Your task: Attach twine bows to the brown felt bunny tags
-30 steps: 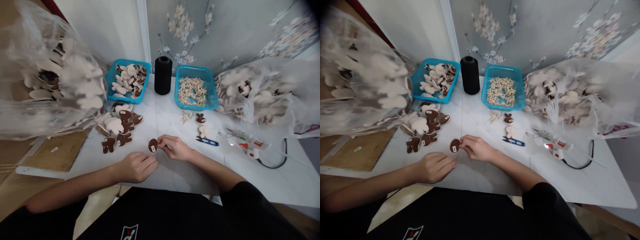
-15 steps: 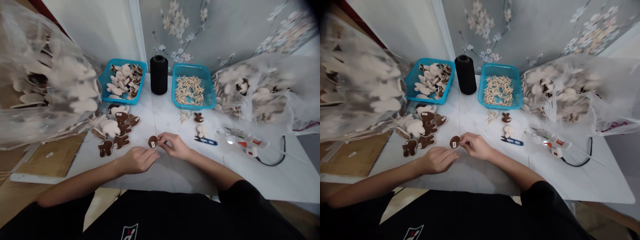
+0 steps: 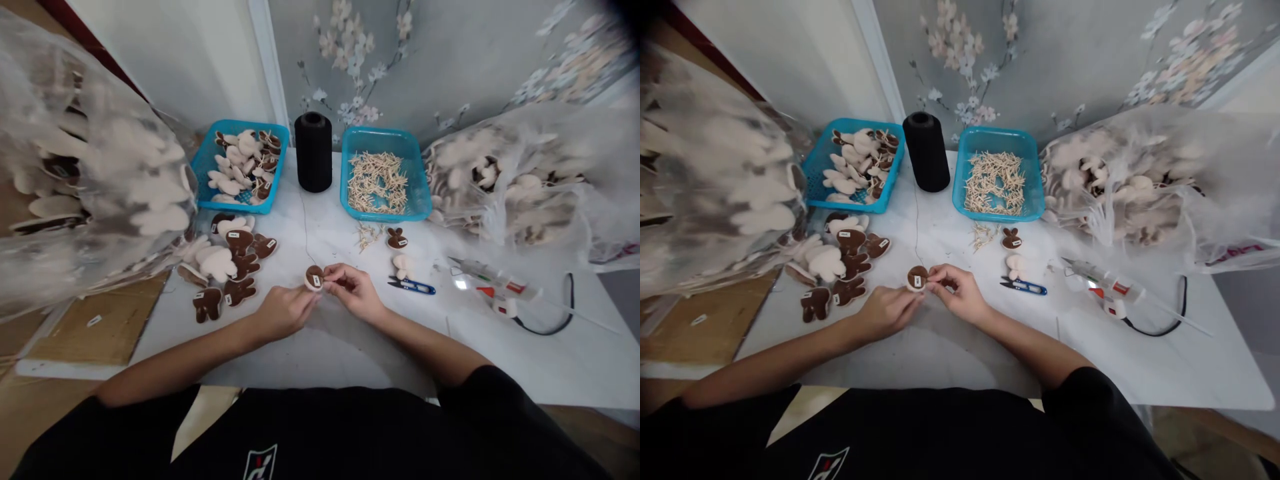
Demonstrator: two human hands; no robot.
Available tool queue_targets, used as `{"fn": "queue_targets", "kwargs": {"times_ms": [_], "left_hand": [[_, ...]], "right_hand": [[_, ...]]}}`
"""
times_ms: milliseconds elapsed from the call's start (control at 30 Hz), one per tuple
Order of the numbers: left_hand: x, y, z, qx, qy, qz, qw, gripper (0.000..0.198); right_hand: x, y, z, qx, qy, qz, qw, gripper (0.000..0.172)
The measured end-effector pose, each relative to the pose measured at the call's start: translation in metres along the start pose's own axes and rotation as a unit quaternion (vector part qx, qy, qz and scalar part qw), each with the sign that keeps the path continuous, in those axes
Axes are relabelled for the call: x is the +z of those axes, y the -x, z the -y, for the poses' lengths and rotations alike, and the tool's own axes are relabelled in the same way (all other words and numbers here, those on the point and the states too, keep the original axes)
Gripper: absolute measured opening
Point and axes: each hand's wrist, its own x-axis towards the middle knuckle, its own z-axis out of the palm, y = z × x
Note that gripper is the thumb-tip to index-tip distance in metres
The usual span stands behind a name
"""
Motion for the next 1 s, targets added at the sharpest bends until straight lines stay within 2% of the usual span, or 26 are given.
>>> {"fn": "queue_targets", "kwargs": {"times_ms": [67, 167, 233, 333, 433, 500, 567, 633, 700, 800, 900, 1000], "left_hand": [[0.002, 0.007, -0.010, 0.049, -0.109, -0.016, 0.993, 0.018], [0.004, 0.011, -0.017, 0.080, -0.164, -0.009, 0.983, 0.015], [0.006, 0.011, -0.019, 0.071, -0.156, 0.010, 0.985, 0.015], [0.007, 0.007, -0.018, -0.001, -0.059, 0.085, 0.995, 0.022], [0.007, -0.005, -0.008, -0.088, 0.097, 0.160, 0.978, 0.027], [0.007, -0.015, 0.004, -0.114, 0.141, 0.159, 0.970, 0.027], [0.010, -0.024, 0.016, -0.117, 0.113, 0.154, 0.975, 0.025], [0.015, -0.030, 0.024, -0.096, 0.052, 0.175, 0.979, 0.024], [0.022, -0.032, 0.026, -0.074, 0.000, 0.193, 0.978, 0.026], [0.030, -0.030, 0.023, -0.065, -0.049, 0.182, 0.980, 0.027], [0.034, -0.028, 0.019, -0.067, -0.065, 0.168, 0.981, 0.026], [0.036, -0.027, 0.018, -0.064, -0.057, 0.164, 0.983, 0.026]], "right_hand": [[0.000, 0.000, -0.004, 0.026, 0.036, -0.002, 0.999, 0.010], [-0.004, 0.004, -0.007, -0.005, 0.132, 0.059, 0.989, 0.009], [-0.008, 0.009, -0.008, -0.053, 0.179, 0.109, 0.976, 0.015], [-0.013, 0.015, -0.009, -0.085, 0.211, 0.155, 0.961, 0.016], [-0.015, 0.017, -0.011, -0.080, 0.229, 0.149, 0.958, 0.012], [-0.016, 0.017, -0.013, -0.080, 0.232, 0.140, 0.959, 0.013], [-0.018, 0.017, -0.015, -0.086, 0.236, 0.133, 0.959, 0.012], [-0.021, 0.019, -0.015, -0.097, 0.260, 0.109, 0.954, 0.011], [-0.025, 0.023, -0.015, -0.103, 0.287, 0.072, 0.950, 0.009], [-0.029, 0.029, -0.012, -0.085, 0.265, 0.040, 0.960, 0.011], [-0.028, 0.030, -0.009, -0.046, 0.185, 0.065, 0.979, 0.014], [-0.025, 0.026, -0.009, 0.003, 0.137, 0.094, 0.986, 0.017]]}}
